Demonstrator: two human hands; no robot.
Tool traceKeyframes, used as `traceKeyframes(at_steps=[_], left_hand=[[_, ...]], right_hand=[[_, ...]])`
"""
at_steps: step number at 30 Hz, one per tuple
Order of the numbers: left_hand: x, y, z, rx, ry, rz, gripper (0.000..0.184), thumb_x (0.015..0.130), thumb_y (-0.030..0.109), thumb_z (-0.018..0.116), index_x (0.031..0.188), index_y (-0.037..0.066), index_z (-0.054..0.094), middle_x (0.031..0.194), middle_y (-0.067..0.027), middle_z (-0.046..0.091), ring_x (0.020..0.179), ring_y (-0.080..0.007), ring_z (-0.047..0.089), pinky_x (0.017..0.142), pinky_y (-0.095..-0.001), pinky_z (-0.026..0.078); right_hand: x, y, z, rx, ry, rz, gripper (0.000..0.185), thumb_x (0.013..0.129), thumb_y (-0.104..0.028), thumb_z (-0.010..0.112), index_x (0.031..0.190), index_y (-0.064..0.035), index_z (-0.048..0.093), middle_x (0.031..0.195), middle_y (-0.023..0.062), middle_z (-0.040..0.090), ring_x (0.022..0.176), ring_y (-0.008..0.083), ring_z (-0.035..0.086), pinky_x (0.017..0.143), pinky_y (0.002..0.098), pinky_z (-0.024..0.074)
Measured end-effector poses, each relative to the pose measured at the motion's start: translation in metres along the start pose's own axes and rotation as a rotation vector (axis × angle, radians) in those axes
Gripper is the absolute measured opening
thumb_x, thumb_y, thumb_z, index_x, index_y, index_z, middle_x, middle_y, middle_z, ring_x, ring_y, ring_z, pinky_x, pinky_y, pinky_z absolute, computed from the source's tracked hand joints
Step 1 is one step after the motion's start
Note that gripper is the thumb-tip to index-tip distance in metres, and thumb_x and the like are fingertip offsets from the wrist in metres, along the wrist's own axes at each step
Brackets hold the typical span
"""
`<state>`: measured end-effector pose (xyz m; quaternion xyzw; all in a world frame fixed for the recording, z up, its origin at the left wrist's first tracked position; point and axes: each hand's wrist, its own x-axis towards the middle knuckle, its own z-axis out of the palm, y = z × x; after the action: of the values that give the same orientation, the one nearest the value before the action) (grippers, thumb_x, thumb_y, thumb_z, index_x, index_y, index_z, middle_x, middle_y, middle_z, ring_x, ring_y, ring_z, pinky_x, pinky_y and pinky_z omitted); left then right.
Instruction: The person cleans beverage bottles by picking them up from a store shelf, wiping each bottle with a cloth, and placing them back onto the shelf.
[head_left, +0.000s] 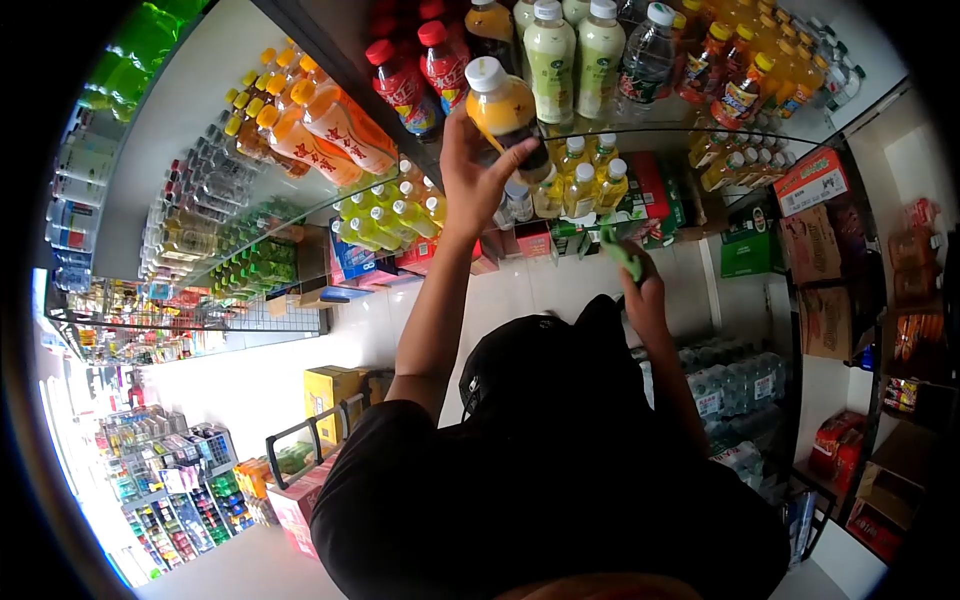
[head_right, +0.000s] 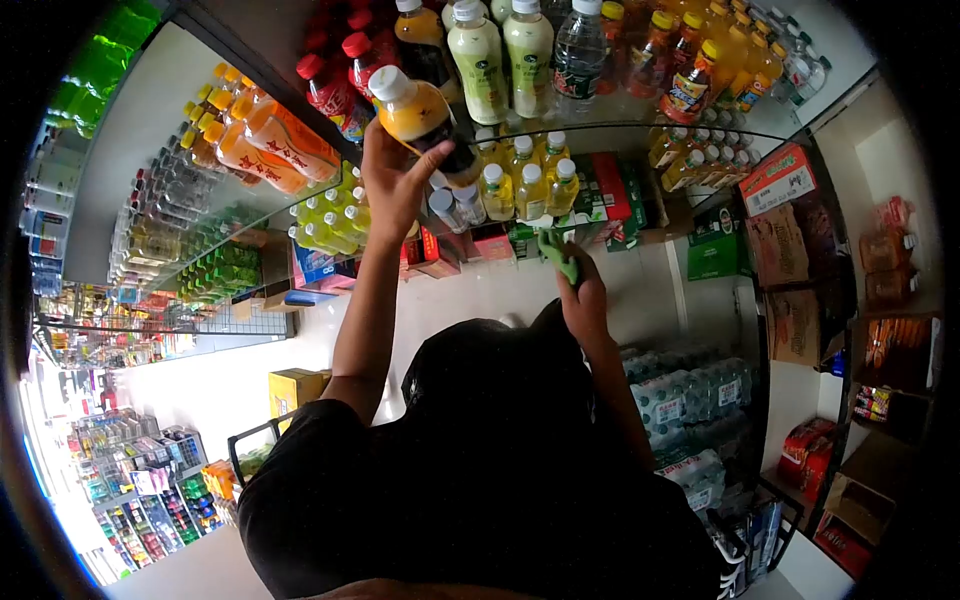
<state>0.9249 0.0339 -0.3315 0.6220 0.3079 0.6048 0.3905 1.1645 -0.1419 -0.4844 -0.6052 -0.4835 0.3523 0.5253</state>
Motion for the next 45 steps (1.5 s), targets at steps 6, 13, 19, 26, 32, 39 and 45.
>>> traceKeyframes(at_steps=[6, 13, 19, 26, 32, 39, 45], left_hand=[[0.023, -0.03, 0.006, 0.181, 0.137, 0.093, 0.068, 0.078, 0.014, 0.086, 0.135, 0.002, 0.051, 0.116, -0.0092, 0.063, 0.102, -0.0172, 0.059, 0.089, -0.0322, 0.047], [0.026, -0.047, 0.003, 0.558, 0.212, 0.21, 0.068, 0.077, 0.016, 0.086, 0.134, 0.004, 0.053, 0.12, -0.0143, 0.058, 0.099, -0.023, 0.058, 0.087, -0.0325, 0.047], [0.026, -0.046, 0.013, 0.496, 0.296, 0.299, 0.065, 0.079, 0.017, 0.085, 0.133, 0.001, 0.052, 0.117, -0.0158, 0.06, 0.107, -0.0281, 0.058, 0.091, -0.0362, 0.049], [0.033, -0.053, 0.021, 0.739, 0.372, 0.298, 0.074, 0.079, 0.016, 0.084, 0.142, 0.004, 0.047, 0.124, -0.0197, 0.052, 0.11, -0.0366, 0.055, 0.093, -0.0404, 0.048], [0.028, -0.061, 0.028, 0.726, 0.383, 0.338, 0.076, 0.079, 0.01, 0.082, 0.143, 0.003, 0.041, 0.124, -0.0194, 0.052, 0.109, -0.035, 0.056, 0.092, -0.0406, 0.049], [0.018, -0.078, 0.024, 0.74, 0.416, 0.257, 0.051, 0.075, 0.01, 0.083, 0.117, 0.006, 0.055, 0.111, -0.0141, 0.057, 0.105, -0.0337, 0.059, 0.085, -0.0387, 0.051], [0.028, -0.079, 0.023, 0.832, 0.455, 0.25, 0.026, 0.078, 0.018, 0.081, 0.095, 0.012, 0.063, 0.108, -0.0071, 0.059, 0.093, -0.0276, 0.064, 0.071, -0.0384, 0.054]], right_hand=[[-0.046, 0.171, -0.053, -0.759, -0.194, 0.103, 0.045, 0.098, -0.028, 0.06, 0.127, 0.0061, 0.057, 0.118, 0.0258, 0.057, 0.116, 0.0353, 0.053, 0.099, 0.0492, 0.0436], [-0.129, 0.224, -0.084, -0.619, -0.153, 0.515, 0.043, 0.1, -0.038, 0.056, 0.089, 0.0032, 0.062, 0.069, 0.0165, 0.059, 0.062, 0.0342, 0.059, 0.06, 0.0475, 0.0502], [-0.247, 0.377, -0.109, -0.77, -0.259, 0.917, 0.052, 0.101, -0.047, 0.048, 0.082, 0.0006, 0.06, 0.061, 0.0122, 0.054, 0.051, 0.0321, 0.05, 0.05, 0.0491, 0.0398], [-0.243, 0.338, -0.115, -0.521, -0.229, 0.55, 0.062, 0.097, -0.06, 0.046, 0.085, -0.0007, 0.061, 0.063, 0.0108, 0.055, 0.053, 0.0275, 0.049, 0.051, 0.0467, 0.0372], [-0.185, 0.31, -0.11, -0.468, -0.165, 0.933, 0.06, 0.095, -0.061, 0.053, 0.095, -0.0015, 0.063, 0.064, 0.0071, 0.052, 0.052, 0.0203, 0.045, 0.05, 0.0434, 0.036], [-0.172, 0.311, -0.105, -0.277, 0.026, 0.92, 0.071, 0.093, -0.067, 0.051, 0.109, 0.0009, 0.066, 0.073, 0.0069, 0.058, 0.051, 0.0209, 0.047, 0.049, 0.0418, 0.0374], [-0.207, 0.378, -0.125, -0.535, -0.364, 0.602, 0.066, 0.095, -0.063, 0.052, 0.113, -0.0015, 0.067, 0.074, 0.0088, 0.06, 0.052, 0.0229, 0.051, 0.048, 0.0435, 0.0397]])
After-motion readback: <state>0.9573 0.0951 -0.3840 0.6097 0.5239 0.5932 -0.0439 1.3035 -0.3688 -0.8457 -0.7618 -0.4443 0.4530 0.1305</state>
